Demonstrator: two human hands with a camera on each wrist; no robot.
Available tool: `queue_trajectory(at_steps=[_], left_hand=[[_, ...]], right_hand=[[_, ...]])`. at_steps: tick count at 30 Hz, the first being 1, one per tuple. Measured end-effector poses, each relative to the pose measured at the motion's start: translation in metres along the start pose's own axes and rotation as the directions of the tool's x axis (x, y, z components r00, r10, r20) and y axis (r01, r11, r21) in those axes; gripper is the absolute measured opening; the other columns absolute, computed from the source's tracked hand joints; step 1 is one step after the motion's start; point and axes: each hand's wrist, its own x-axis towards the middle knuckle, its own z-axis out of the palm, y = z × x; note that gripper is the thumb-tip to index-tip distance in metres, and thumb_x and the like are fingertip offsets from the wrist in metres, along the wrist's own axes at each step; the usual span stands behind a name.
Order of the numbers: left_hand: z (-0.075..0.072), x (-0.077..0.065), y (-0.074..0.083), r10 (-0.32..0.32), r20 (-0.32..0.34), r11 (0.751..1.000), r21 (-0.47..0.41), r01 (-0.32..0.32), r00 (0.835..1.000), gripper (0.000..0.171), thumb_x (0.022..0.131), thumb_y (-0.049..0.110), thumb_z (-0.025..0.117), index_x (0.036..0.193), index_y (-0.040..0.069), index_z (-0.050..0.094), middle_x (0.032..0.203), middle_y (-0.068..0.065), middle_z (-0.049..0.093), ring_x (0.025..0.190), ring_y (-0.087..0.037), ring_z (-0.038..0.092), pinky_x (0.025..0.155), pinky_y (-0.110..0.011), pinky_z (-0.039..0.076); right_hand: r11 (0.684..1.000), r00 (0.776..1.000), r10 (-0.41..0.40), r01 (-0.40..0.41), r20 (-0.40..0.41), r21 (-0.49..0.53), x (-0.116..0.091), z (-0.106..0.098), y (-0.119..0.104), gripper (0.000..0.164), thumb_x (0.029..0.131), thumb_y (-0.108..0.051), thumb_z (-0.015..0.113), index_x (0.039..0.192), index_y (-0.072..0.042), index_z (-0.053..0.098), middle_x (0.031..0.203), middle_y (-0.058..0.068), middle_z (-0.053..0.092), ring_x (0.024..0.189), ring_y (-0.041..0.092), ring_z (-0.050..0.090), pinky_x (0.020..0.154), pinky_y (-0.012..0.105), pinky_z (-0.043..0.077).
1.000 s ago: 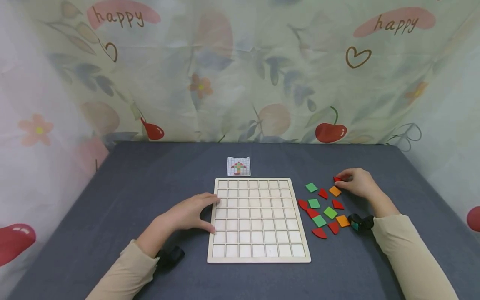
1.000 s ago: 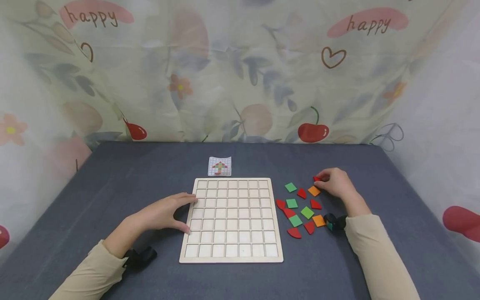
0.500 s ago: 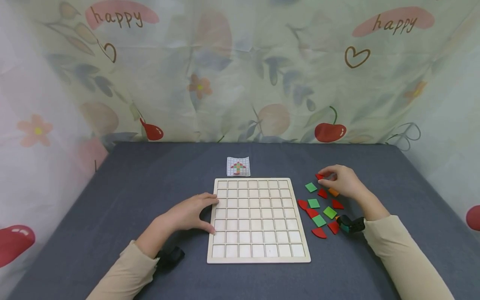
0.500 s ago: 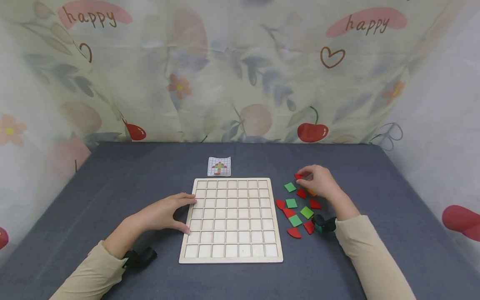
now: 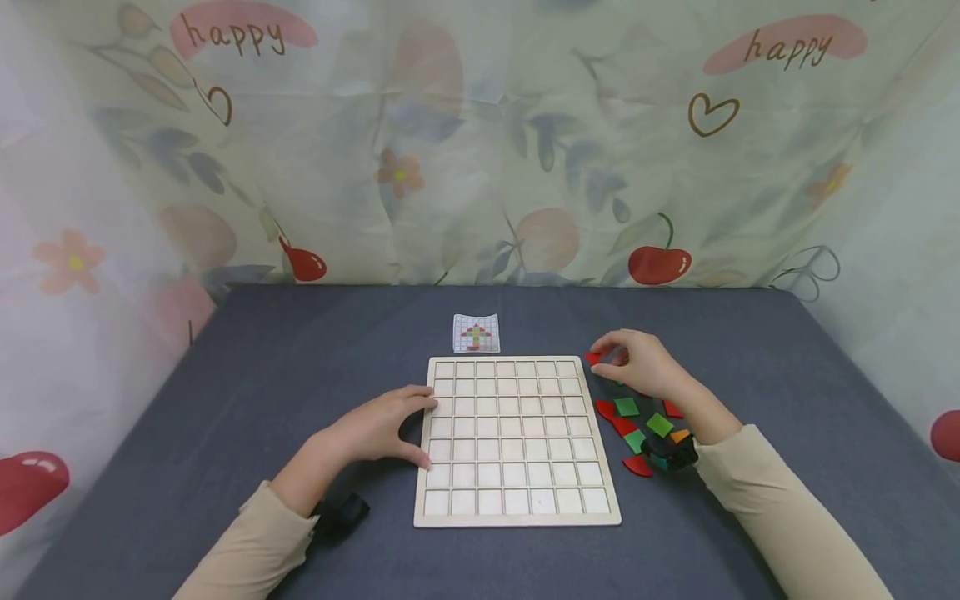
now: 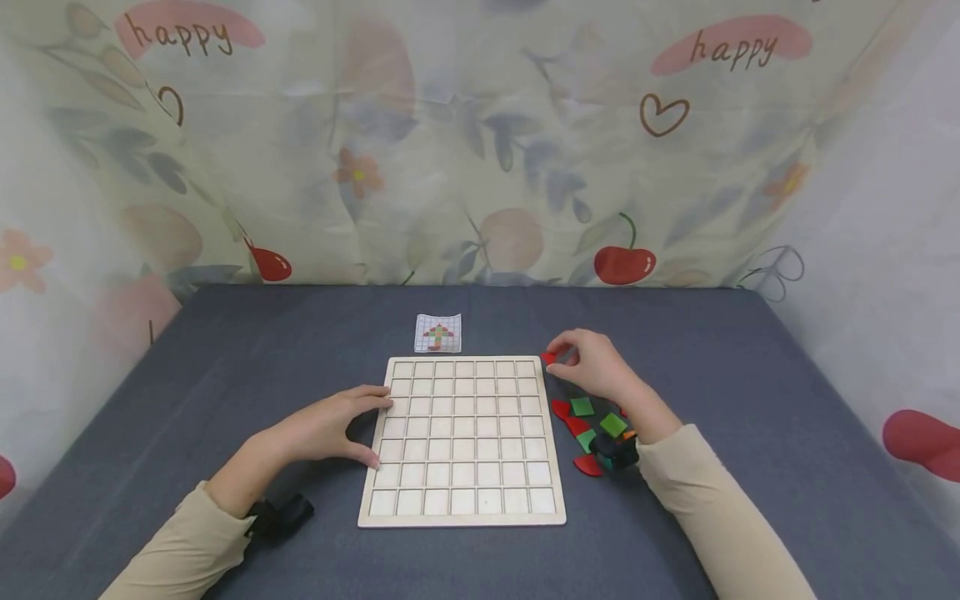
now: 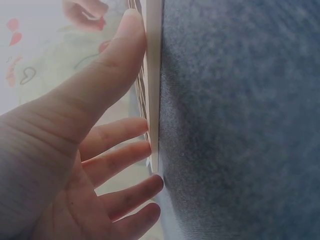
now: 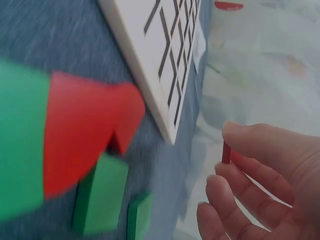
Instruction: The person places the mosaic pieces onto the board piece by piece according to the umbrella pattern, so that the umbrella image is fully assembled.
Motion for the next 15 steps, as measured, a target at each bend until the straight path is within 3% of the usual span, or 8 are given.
queue_trajectory(at_steps=[15], left_hand=[[0.0, 0.001, 0.001, -0.019, 0.01, 1.0, -0.009, 0.019, 1.0, 0.082, 0.069, 0.042, 0.08, 0.135, 0.006, 0.048, 0.148, -0.013, 0.037, 0.136, -0.031, 0.037, 0.108, -0.046, 0.034]], right_hand=[[0.998, 0.996, -0.06, 0.057, 0.071, 0.039, 0.023, 0.027, -0.026, 0.019, 0.083, -0.012, 0.068, 0.1, -0.005, 0.065, 0.098, 0.012, 0.064, 0.076, 0.017, 0.057, 0.068, 0.026, 0.049]])
